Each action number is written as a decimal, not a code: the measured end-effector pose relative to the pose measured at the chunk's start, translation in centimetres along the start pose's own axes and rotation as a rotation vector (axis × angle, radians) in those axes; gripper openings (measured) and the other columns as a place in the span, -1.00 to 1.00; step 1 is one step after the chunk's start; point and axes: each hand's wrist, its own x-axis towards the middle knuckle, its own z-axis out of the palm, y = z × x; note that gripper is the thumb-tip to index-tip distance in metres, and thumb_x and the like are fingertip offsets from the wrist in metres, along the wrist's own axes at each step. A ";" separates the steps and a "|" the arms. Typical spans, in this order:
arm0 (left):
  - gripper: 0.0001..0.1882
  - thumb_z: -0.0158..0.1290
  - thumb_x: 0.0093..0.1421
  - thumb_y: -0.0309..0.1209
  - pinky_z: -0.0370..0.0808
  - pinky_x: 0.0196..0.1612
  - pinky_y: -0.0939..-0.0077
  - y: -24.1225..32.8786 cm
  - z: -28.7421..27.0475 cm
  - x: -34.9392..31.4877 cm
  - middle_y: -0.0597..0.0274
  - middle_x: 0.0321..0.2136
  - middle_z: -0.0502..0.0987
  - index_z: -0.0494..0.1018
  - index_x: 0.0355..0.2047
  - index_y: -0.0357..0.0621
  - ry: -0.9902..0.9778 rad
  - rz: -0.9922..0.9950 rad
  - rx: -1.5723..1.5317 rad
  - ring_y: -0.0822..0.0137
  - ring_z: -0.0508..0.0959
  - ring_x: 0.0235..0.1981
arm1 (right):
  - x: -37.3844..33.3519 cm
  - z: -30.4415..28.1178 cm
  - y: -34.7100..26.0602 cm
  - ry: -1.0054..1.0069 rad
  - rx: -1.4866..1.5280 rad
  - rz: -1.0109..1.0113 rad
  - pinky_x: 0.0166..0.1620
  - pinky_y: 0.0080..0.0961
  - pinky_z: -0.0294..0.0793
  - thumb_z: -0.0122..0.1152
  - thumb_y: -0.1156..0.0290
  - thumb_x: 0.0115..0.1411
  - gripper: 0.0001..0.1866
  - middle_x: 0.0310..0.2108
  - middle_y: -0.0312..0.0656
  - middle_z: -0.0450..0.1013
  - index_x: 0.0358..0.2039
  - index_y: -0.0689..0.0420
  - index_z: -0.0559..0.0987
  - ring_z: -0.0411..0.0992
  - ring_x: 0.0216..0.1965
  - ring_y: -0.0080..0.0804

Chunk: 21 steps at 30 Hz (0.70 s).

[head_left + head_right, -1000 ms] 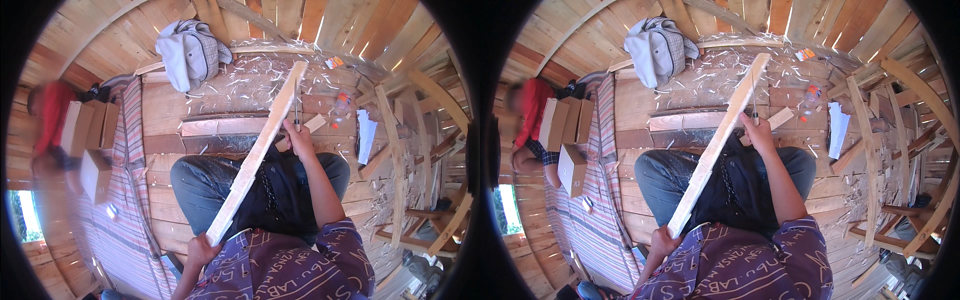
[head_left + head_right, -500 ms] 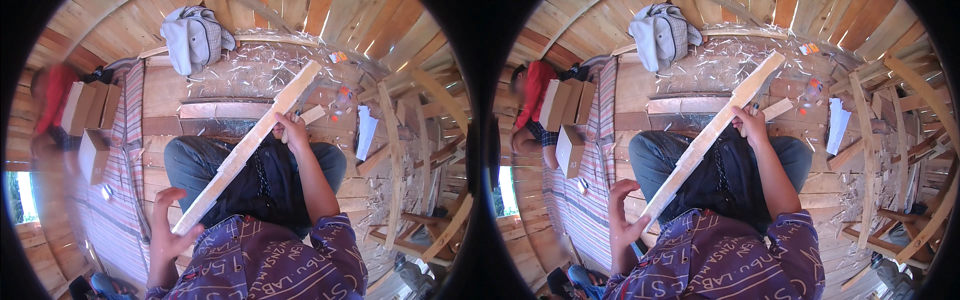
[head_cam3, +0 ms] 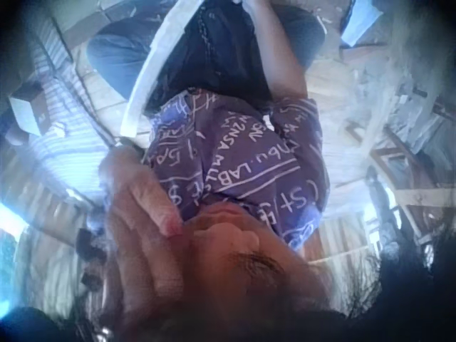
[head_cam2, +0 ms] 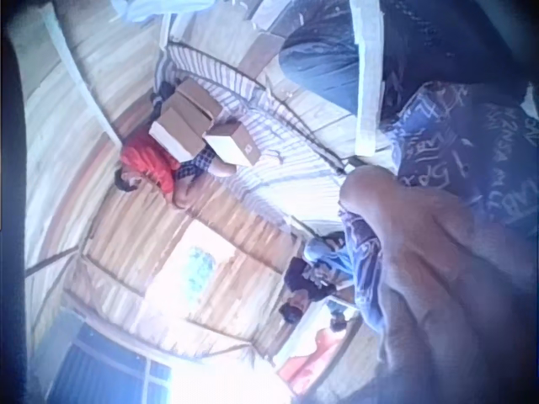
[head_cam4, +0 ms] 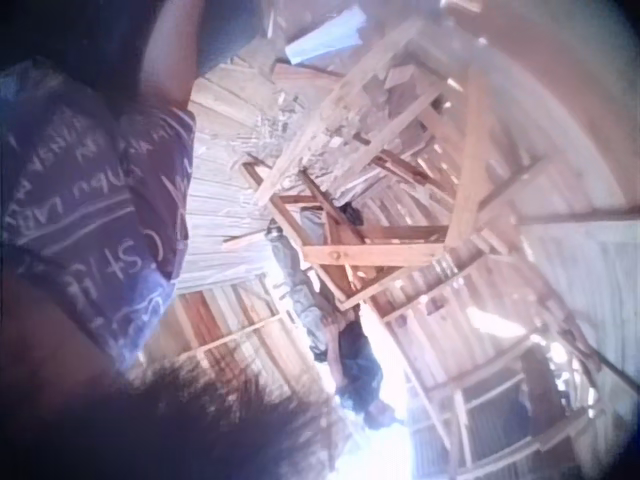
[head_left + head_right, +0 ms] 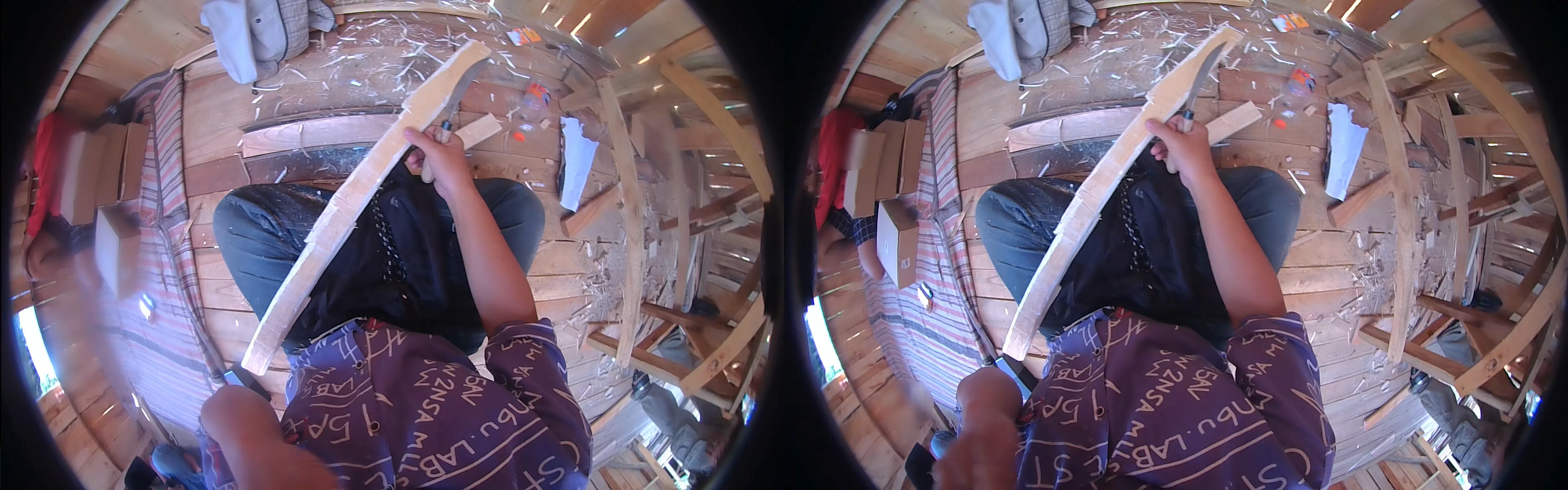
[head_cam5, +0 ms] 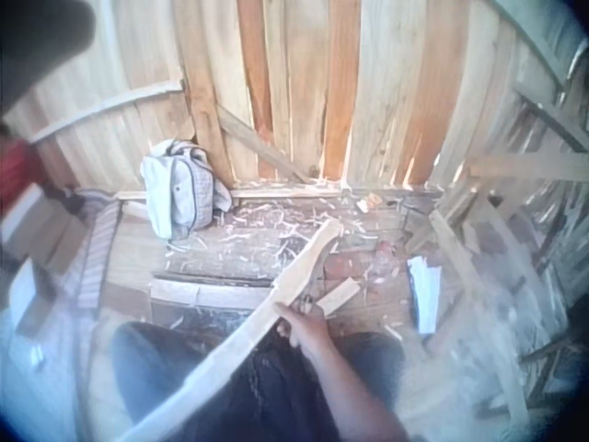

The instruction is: The person carves a long piece of wood using a handheld blade, removing thin strips and smoothing the surface.

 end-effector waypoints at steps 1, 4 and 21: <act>-0.21 0.00 0.16 0.22 0.37 -0.02 0.03 -0.3 0.9 0.2 0.00 0.09 0.28 0.25 0.15 -0.16 0.034 -0.009 -0.048 0.06 0.32 0.05 | 0.1 0.5 0.2 -0.014 -0.008 0.024 -0.62 -0.63 0.38 0.45 0.36 0.05 -0.64 -0.67 -0.34 0.40 -0.63 0.00 0.36 0.43 -0.68 -0.57; -0.14 0.00 0.14 0.26 0.45 -0.10 0.07 -2.7 3.5 1.6 -0.16 0.00 0.35 0.28 0.10 -0.32 0.148 0.053 -0.200 -0.07 0.43 -0.06 | 0.3 0.9 0.1 -0.022 -0.051 0.039 -0.62 -0.63 0.40 0.46 0.33 0.05 -0.65 -0.68 -0.34 0.41 -0.61 -0.01 0.38 0.43 -0.69 -0.56; -0.59 -0.01 0.29 -0.19 0.33 0.05 0.03 -7.1 -2.7 0.1 -0.09 -0.20 0.52 0.47 -0.09 -0.35 -0.100 -0.215 -0.222 -0.03 0.50 -0.04 | 0.9 -0.1 0.8 -0.028 -0.073 0.049 -0.57 -0.64 0.35 0.40 0.36 0.12 -0.79 -0.57 -0.32 0.44 -0.40 0.07 0.49 0.38 -0.63 -0.59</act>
